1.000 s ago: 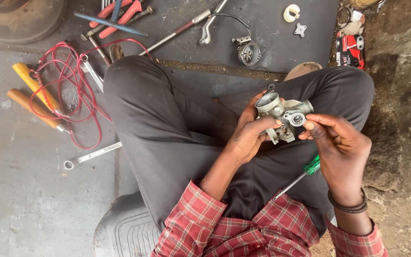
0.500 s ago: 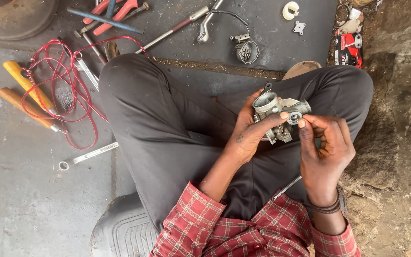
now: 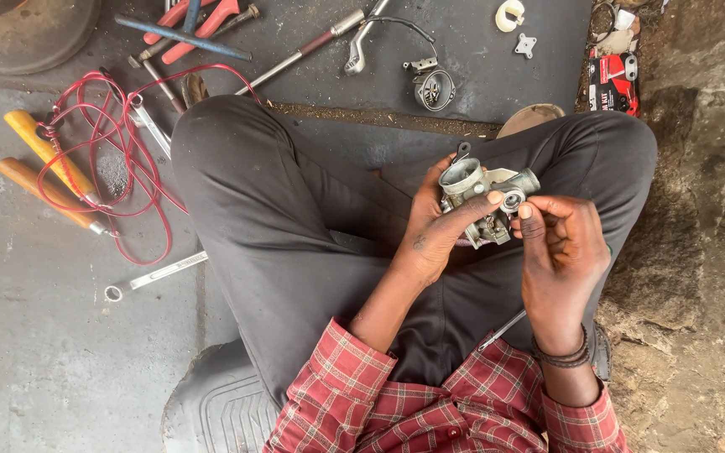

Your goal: Disassembling and inspecting the components of a motorcycle carburetor.

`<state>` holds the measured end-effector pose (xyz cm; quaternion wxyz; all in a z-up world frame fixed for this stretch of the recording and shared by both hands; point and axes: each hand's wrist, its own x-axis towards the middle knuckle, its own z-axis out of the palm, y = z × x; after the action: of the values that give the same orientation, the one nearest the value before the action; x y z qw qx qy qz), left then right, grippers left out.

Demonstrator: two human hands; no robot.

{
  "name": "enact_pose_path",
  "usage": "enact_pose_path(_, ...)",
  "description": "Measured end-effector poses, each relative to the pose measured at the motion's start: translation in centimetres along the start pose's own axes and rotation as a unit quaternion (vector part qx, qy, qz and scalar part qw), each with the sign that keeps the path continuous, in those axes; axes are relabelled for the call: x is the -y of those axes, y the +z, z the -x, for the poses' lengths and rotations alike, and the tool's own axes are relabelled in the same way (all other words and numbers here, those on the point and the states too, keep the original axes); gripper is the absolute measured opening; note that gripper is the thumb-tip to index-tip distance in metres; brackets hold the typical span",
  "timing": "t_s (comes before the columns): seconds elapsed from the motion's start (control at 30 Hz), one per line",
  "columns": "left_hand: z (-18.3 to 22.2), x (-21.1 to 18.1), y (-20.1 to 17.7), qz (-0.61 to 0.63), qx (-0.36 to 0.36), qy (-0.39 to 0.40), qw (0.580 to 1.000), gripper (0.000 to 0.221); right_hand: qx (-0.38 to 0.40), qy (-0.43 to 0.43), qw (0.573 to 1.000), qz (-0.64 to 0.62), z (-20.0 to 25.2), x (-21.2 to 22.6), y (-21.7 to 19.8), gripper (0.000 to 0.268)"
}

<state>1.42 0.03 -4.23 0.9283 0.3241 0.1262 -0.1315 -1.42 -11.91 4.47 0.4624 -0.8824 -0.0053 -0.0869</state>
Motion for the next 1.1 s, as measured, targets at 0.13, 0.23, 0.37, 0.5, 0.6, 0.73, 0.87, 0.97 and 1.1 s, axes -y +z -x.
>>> enact_pose_path(0.13, -0.1, 0.6, -0.1, 0.007, -0.011, 0.009, 1.0, 0.087, -0.004, -0.025, 0.998, 0.053, 0.1, 0.5, -0.2, 0.01)
enact_pose_path(0.23, -0.1, 0.3, 0.0, 0.022, -0.009, 0.01, 1.0, 0.088, 0.006, -0.079, 0.989, 0.126, 0.0, 1.1, -0.4, 0.012)
enact_pose_path(0.37, -0.1, 0.6, 0.0, 0.032, 0.004, 0.013, 0.999, 0.086, 0.025, -0.087, 0.987, 0.136, -0.1, 0.9, -0.8, 0.015)
enact_pose_path(0.5, 0.4, -0.5, 0.3, 0.028, 0.016, -0.034, 0.999, 0.084, -0.006, -0.146, 0.975, 0.167, 0.0, -0.8, -1.8, 0.014)
enact_pose_path(0.6, 0.7, -1.5, 0.7, 0.027, 0.011, -0.095, 0.995, 0.091, -0.027, -0.257, 0.926, 0.276, 0.2, -0.9, -2.6, 0.014)
enact_pose_path(0.73, 0.9, -0.8, 0.6, 0.002, 0.015, -0.09, 0.996, 0.097, 0.007, -0.284, 0.909, 0.304, 0.2, -0.9, -3.1, 0.014)
enact_pose_path(0.87, 1.0, -0.8, 0.7, -0.012, 0.021, -0.063, 0.998, 0.097, 0.039, -0.325, 0.894, 0.306, 0.1, -0.7, -3.4, 0.013)
enact_pose_path(0.97, 1.0, 0.0, 0.3, 0.022, 0.03, -0.039, 0.999, 0.093, 0.054, -0.326, 0.886, 0.325, 0.3, -0.2, -3.2, 0.013)
enact_pose_path(1.1, 1.4, -0.1, 0.4, 0.048, 0.058, -0.006, 0.997, 0.086, 0.056, -0.322, 0.894, 0.306, 0.4, 0.0, -3.3, 0.014)
